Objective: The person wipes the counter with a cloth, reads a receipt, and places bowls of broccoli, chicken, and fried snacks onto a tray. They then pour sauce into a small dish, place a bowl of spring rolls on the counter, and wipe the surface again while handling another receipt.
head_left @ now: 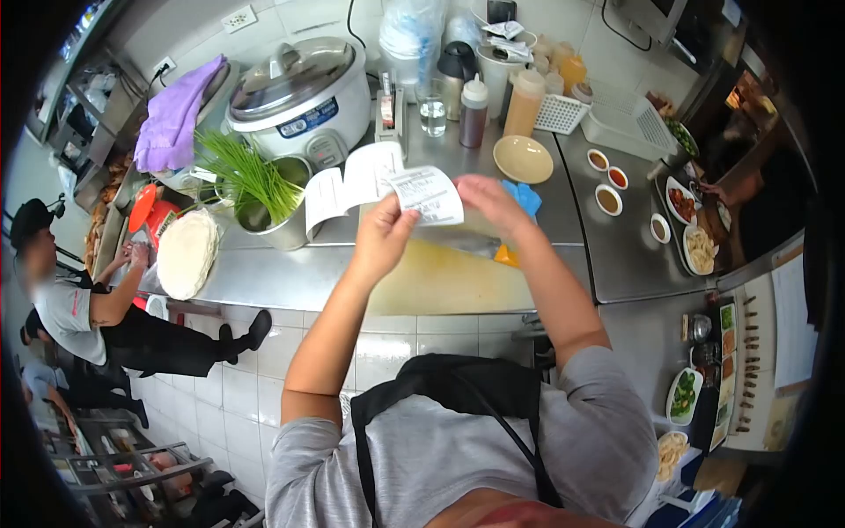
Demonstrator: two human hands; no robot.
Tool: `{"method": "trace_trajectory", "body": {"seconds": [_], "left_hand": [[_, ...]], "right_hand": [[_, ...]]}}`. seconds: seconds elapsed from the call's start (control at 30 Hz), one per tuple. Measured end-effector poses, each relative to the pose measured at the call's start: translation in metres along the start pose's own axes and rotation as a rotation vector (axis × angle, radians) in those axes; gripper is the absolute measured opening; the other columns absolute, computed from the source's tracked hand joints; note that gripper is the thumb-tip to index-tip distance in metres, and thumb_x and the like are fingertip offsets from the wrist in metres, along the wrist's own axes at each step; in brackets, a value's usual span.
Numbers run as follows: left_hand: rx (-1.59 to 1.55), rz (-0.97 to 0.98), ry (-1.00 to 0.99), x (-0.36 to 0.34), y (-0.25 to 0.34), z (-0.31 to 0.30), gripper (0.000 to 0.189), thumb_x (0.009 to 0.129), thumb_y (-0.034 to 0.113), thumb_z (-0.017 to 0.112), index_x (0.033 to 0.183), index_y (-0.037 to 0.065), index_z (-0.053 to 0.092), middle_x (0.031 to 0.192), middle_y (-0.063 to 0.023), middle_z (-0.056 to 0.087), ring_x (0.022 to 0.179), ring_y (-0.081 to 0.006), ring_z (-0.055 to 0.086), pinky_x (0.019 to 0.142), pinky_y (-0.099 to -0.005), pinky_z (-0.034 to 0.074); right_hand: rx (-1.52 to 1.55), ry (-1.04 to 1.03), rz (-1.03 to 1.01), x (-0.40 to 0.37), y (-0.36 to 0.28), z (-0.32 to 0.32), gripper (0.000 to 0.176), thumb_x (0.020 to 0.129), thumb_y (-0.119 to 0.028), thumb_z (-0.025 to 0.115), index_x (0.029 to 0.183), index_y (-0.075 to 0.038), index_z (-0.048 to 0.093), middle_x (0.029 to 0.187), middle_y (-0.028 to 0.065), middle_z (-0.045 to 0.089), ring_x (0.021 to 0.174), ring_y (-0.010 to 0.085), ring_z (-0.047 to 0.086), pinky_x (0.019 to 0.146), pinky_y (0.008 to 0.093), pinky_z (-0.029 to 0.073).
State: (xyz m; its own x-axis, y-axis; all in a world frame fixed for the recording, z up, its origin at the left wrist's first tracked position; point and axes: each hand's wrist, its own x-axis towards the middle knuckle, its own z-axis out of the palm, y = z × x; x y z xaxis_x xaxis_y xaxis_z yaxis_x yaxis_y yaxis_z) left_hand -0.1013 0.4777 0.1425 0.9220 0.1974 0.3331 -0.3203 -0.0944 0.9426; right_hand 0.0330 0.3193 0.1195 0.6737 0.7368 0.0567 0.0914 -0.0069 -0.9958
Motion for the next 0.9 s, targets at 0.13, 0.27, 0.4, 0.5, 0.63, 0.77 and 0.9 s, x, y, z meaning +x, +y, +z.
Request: {"method": "trace_trajectory", "body": {"seconds": [0.13,0.27,0.4,0.5,0.63,0.77,0.9], "left_hand": [[0.051,-0.102,0.012,-0.005,-0.012,0.01,0.028,0.084,0.022,0.046,0.102,0.002,0.053,0.092,-0.005,0.058,0.079,-0.0103,0.053,0.067,-0.0224,0.042],[-0.466,-0.464,-0.059,0.003,-0.052,0.026,0.071,0.078,0.064,0.022,0.12,0.008,0.036,0.107,-0.0081,0.053,0.085,-0.0201,0.057,0.063,-0.0263,0.045],[-0.792,-0.284,0.135,0.044,-0.038,0.057,0.057,0.085,0.049,0.03,0.12,0.005,0.036,0.117,-0.0081,0.047,0.107,-0.0238,0.045,0.086,-0.0383,0.037],[-0.674,-0.195,0.302,0.076,-0.049,0.063,0.043,0.089,0.036,0.032,0.119,0.006,0.037,0.11,-0.0089,0.051,0.099,-0.0221,0.05,0.082,-0.0351,0.038],[-0.55,-0.098,0.391,0.095,-0.025,0.088,0.043,0.087,0.04,0.035,0.114,0.008,0.041,0.102,-0.0085,0.055,0.086,-0.0194,0.055,0.071,-0.0294,0.039],[-0.528,-0.131,0.436,0.095,-0.035,0.088,0.042,0.087,0.038,0.036,0.114,0.007,0.042,0.095,-0.0098,0.056,0.08,-0.0191,0.057,0.069,-0.0292,0.04],[-0.448,-0.15,0.482,0.085,-0.035,0.087,0.04,0.087,0.037,0.036,0.112,0.006,0.043,0.089,-0.0098,0.058,0.074,-0.0185,0.057,0.065,-0.0281,0.042]], "right_hand": [[0.103,-0.096,0.087,-0.003,-0.037,0.022,0.023,0.083,-0.021,0.047,0.1,-0.006,0.053,0.084,0.0014,0.058,0.072,0.0058,0.054,0.057,0.0227,0.044],[0.092,-0.194,0.176,-0.001,-0.046,-0.012,0.023,0.082,-0.015,0.045,0.103,-0.006,0.047,0.08,0.0027,0.057,0.065,0.0079,0.055,0.048,0.021,0.045],[-0.124,-0.303,0.221,-0.01,-0.063,-0.055,0.024,0.077,-0.011,0.045,0.1,-0.005,0.046,0.08,0.0029,0.057,0.065,0.0084,0.053,0.049,0.0229,0.044],[-0.469,-0.171,0.11,-0.004,-0.073,-0.095,0.019,0.079,-0.013,0.043,0.095,-0.003,0.048,0.078,0.0063,0.057,0.068,0.0136,0.053,0.056,0.027,0.044],[-0.842,0.265,-0.101,0.071,-0.093,-0.194,0.017,0.081,-0.016,0.042,0.092,-0.006,0.05,0.083,0.0153,0.058,0.071,0.0266,0.056,0.064,0.0348,0.044],[-0.898,0.654,-0.436,0.091,-0.235,-0.245,0.03,0.079,-0.016,0.042,0.109,-0.016,0.047,0.09,0.0147,0.059,0.081,0.0316,0.056,0.069,0.0394,0.044],[-0.805,0.834,-0.798,0.118,-0.331,-0.26,0.041,0.076,-0.013,0.044,0.117,-0.014,0.04,0.092,0.0182,0.057,0.084,0.0329,0.055,0.074,0.0393,0.043]]}}
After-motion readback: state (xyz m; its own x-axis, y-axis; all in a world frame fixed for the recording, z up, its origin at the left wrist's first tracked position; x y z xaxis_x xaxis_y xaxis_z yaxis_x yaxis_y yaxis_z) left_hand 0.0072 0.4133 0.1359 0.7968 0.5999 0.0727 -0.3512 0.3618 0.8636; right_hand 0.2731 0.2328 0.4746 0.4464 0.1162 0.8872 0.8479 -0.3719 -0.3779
